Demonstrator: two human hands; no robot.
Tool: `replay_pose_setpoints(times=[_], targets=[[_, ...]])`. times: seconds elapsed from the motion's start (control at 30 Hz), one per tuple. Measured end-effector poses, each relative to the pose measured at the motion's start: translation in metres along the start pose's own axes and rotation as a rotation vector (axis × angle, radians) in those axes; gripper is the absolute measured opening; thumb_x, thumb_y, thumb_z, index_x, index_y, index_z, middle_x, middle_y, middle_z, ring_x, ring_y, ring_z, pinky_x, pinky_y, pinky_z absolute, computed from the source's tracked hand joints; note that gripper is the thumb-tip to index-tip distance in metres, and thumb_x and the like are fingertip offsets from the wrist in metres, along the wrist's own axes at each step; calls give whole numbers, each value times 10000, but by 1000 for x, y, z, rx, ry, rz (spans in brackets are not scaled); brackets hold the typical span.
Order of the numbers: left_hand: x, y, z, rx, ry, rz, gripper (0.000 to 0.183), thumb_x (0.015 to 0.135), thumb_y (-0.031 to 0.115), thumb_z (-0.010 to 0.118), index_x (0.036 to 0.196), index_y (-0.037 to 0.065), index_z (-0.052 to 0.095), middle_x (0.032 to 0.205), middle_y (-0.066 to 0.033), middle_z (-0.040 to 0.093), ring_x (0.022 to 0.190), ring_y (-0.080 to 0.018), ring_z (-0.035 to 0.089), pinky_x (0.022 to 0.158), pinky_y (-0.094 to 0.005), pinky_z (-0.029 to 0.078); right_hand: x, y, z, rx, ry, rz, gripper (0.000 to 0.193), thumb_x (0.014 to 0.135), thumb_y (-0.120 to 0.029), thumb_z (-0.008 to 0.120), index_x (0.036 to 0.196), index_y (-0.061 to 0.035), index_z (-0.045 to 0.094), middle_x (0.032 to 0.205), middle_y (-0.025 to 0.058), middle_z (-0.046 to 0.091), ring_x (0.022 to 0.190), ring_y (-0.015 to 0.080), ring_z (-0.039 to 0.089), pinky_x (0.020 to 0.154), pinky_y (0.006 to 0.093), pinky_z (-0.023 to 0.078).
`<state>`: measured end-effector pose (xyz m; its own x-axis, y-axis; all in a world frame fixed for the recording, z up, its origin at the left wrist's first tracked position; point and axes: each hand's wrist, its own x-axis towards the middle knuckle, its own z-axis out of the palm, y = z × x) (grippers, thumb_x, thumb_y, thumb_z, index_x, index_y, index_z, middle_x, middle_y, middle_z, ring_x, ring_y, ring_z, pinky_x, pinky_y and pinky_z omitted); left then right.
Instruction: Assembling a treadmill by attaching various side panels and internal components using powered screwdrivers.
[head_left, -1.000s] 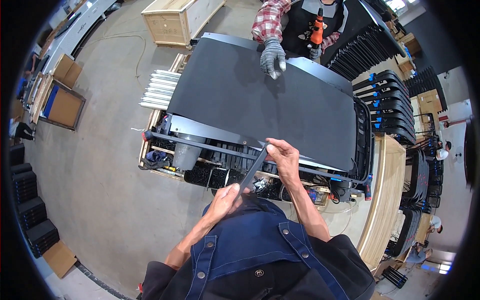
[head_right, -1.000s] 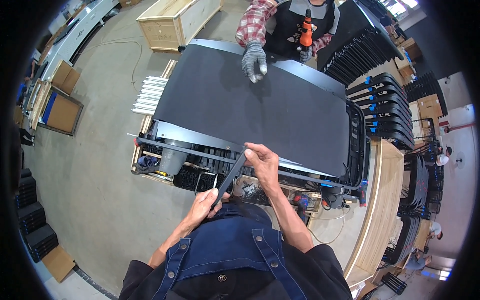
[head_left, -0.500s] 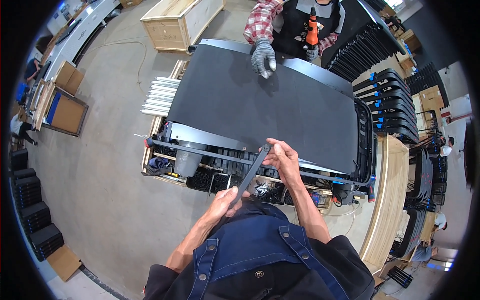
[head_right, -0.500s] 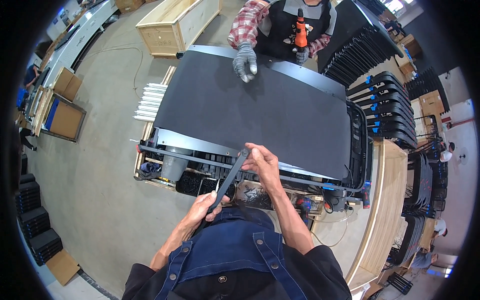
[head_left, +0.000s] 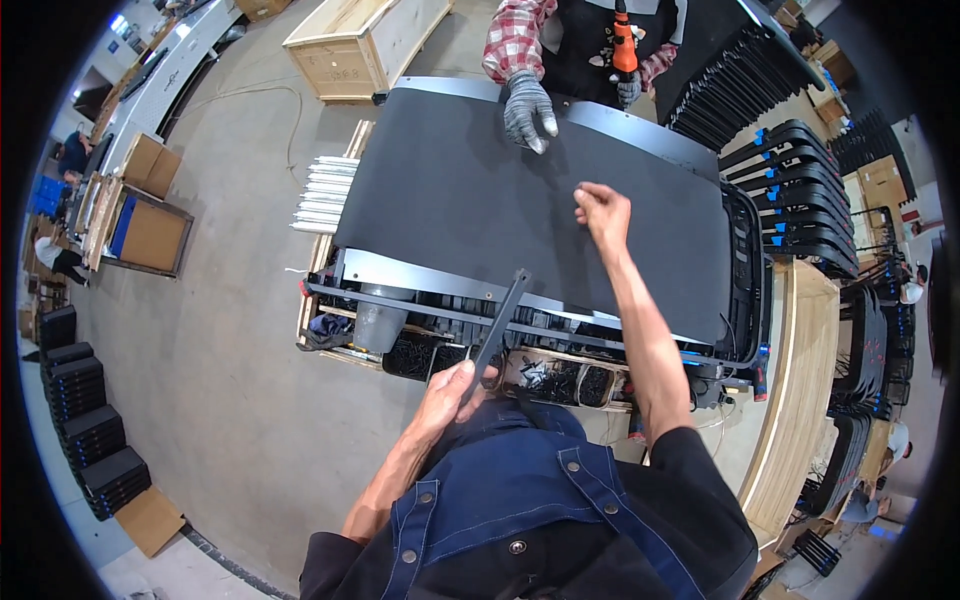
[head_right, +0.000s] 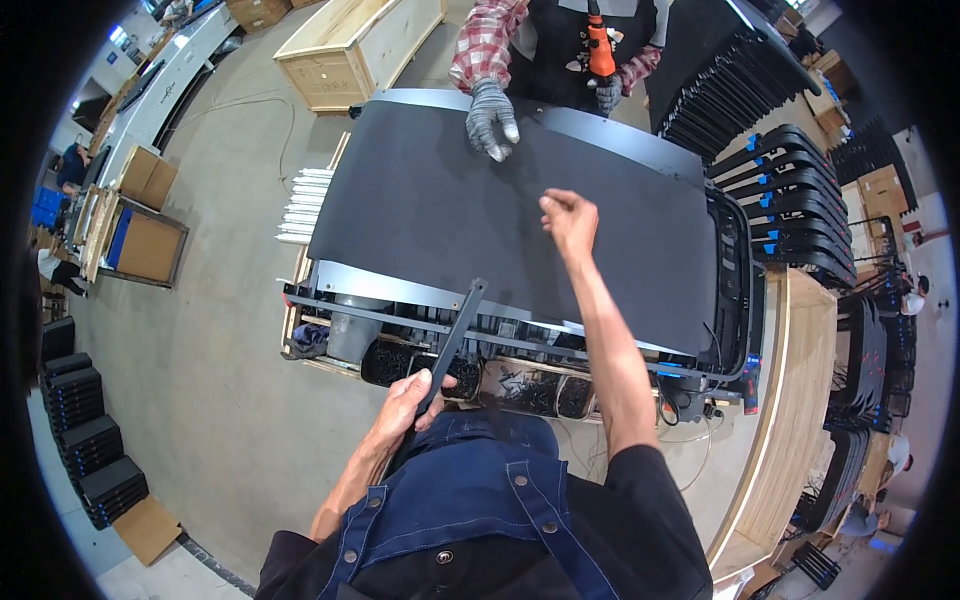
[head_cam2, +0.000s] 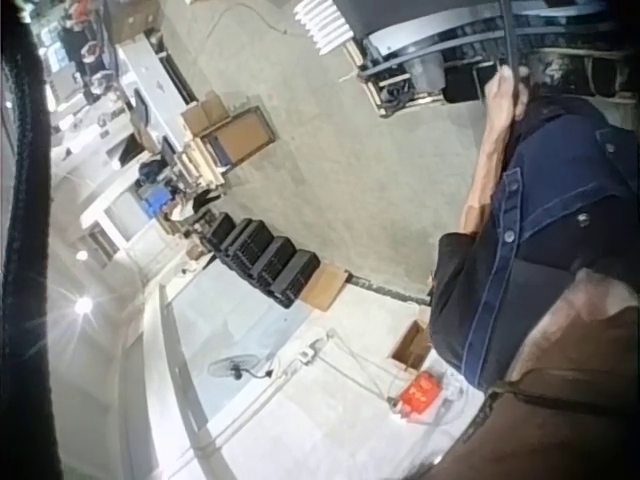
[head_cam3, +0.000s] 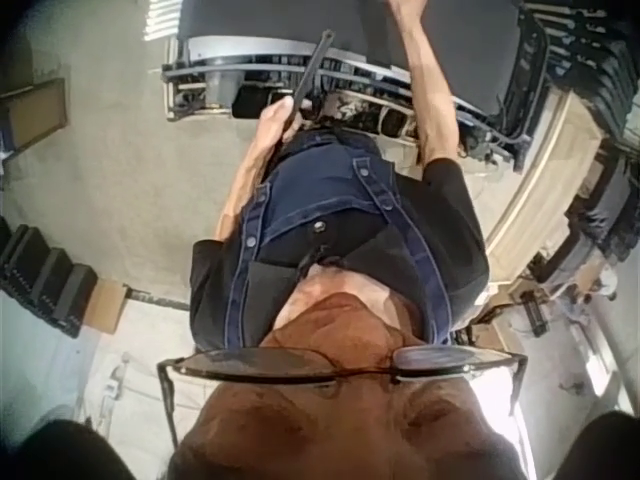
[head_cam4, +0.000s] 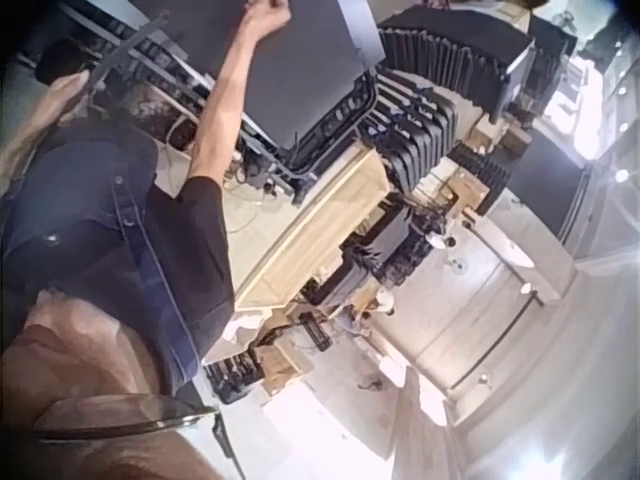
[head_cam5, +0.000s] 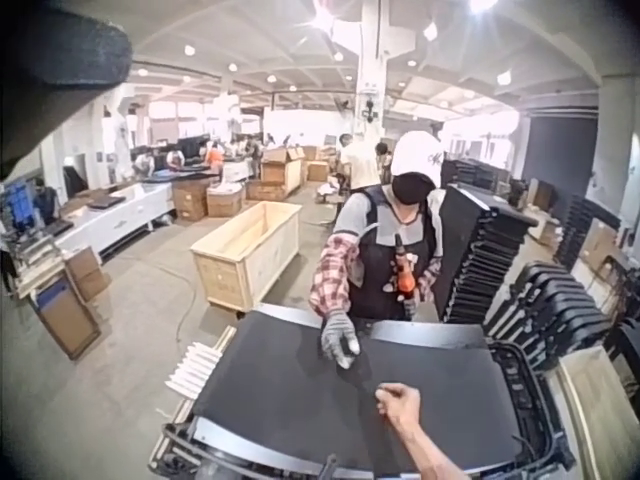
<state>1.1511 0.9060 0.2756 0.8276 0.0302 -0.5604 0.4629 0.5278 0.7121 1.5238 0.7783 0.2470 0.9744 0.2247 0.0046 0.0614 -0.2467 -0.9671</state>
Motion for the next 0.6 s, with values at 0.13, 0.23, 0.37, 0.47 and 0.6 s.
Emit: replay_pose_setpoints(times=[0.13, 0.23, 0.37, 0.47, 0.6], targets=[[0, 12, -8, 106, 77, 259, 393, 1045, 370, 546, 1177, 7, 616, 682, 1, 541, 563, -74, 467, 518, -222, 371, 7, 6, -11, -172, 1, 169, 316, 878, -96, 695, 1163, 41, 698, 897, 117, 748, 637, 117, 670, 564, 261, 551], [-7, 50, -10, 161, 203, 667, 253, 1030, 270, 589, 1130, 37, 570, 754, -31, 558, 598, -110, 512, 556, -249, 424, -67, 4, -18, 56, -151, 106, 341, 905, -115, 678, 1214, 27, 661, 891, 87, 728, 663, 111, 653, 571, 258, 539], [-4, 102, 7, -297, 104, 900, 214, 1022, 206, 599, 1138, 86, 465, 936, -89, 571, 764, -174, 598, 709, -360, 524, -204, -38, -14, 145, -387, 51, 314, 937, -144, 671, 1213, 4, 655, 917, 81, 714, 765, 155, 678, 661, 285, 565], [10, 106, 39, -543, 157, 798, 187, 1032, 218, 571, 1140, 110, 462, 944, -74, 568, 793, -180, 601, 755, -380, 541, -276, -43, -11, 61, -445, -183, 383, 950, -272, 686, 1237, -24, 629, 850, 62, 697, 715, 155, 624, 664, 323, 532], [48, 43, 40, -159, 122, 535, 236, 1055, 242, 537, 1190, 49, 517, 1057, -84, 617, 954, -193, 638, 845, -381, 554, -338, -31, -54, -123, -397, 333, 322, 954, -277, 687, 1116, -1, 653, 693, 17, 580, 654, 111, 525, 590, 312, 447]])
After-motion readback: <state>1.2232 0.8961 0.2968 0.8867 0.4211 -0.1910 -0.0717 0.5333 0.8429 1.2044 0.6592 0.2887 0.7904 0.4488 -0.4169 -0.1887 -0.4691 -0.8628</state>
